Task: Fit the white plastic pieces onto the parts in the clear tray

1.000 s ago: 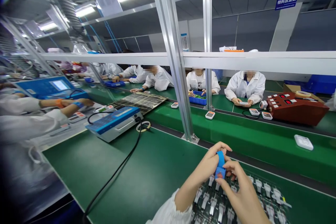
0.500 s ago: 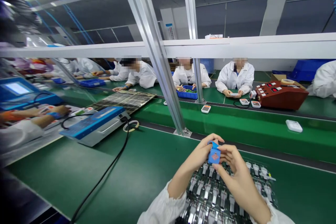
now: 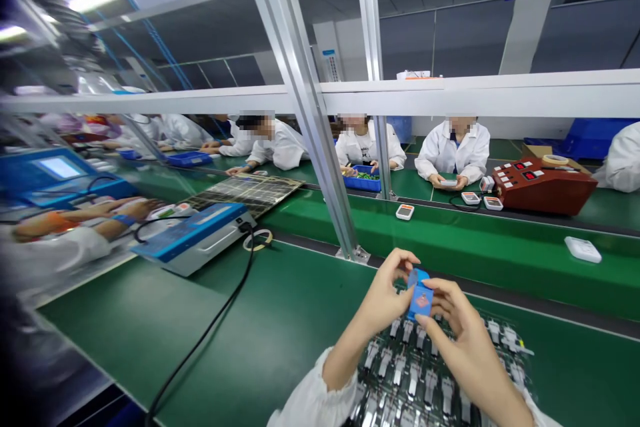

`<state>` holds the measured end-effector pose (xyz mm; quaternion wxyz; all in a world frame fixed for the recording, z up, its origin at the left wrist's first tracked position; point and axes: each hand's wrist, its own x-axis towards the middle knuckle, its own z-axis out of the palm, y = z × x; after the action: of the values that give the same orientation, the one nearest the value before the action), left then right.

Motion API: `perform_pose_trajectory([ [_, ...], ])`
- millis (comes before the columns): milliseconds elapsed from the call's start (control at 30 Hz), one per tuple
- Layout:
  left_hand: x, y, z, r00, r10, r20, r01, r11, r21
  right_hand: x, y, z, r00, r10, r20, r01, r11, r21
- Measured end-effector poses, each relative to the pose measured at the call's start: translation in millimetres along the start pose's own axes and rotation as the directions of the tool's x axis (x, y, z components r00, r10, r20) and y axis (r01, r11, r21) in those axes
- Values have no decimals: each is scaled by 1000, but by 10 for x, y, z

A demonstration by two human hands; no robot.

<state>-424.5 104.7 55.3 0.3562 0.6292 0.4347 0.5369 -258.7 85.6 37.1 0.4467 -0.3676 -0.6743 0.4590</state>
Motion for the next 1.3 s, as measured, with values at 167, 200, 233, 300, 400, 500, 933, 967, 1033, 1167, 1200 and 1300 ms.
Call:
perform_pose_trajectory([
  [167,-90,177,-89,953,248,175,-287,922,258,2,-24,-97,997,73,25,-72,997,-19],
  [200,-104,195,-98,930,273,244,-338,897,284,-3,-50,-109,996,86,30,-86,996,-18],
  [233,-115,204,-102,911,292,291,-378,875,302,-9,-82,-117,995,94,32,-93,996,-14],
  [300,-129,203,-94,893,316,322,-415,854,313,-26,-153,-121,994,105,16,-105,994,4],
  [400,-134,175,-62,895,312,319,-410,857,313,-53,-248,-109,990,130,-48,-129,991,17],
  [500,-126,144,-30,901,293,320,-396,855,334,-72,-295,-106,986,132,-100,-132,991,8],
  [933,-19,-182,128,973,147,178,-176,971,164,-117,-175,120,997,-47,-54,29,954,-298],
  [967,-5,-192,123,988,48,145,-62,994,94,-103,-137,155,998,-48,-28,37,950,-309],
  [1033,21,-178,96,983,-141,115,149,987,-62,-80,-73,226,1000,-11,-10,7,955,-296],
  [1167,49,-74,33,956,-260,136,286,929,-234,-76,-27,342,996,48,-78,-65,970,-235],
  [1200,52,-51,32,952,-269,143,299,918,-261,-78,-27,354,996,34,-79,-52,972,-231],
  [1300,48,-28,80,925,-333,182,378,848,-372,-83,-33,339,999,-1,-42,-9,974,-225],
])
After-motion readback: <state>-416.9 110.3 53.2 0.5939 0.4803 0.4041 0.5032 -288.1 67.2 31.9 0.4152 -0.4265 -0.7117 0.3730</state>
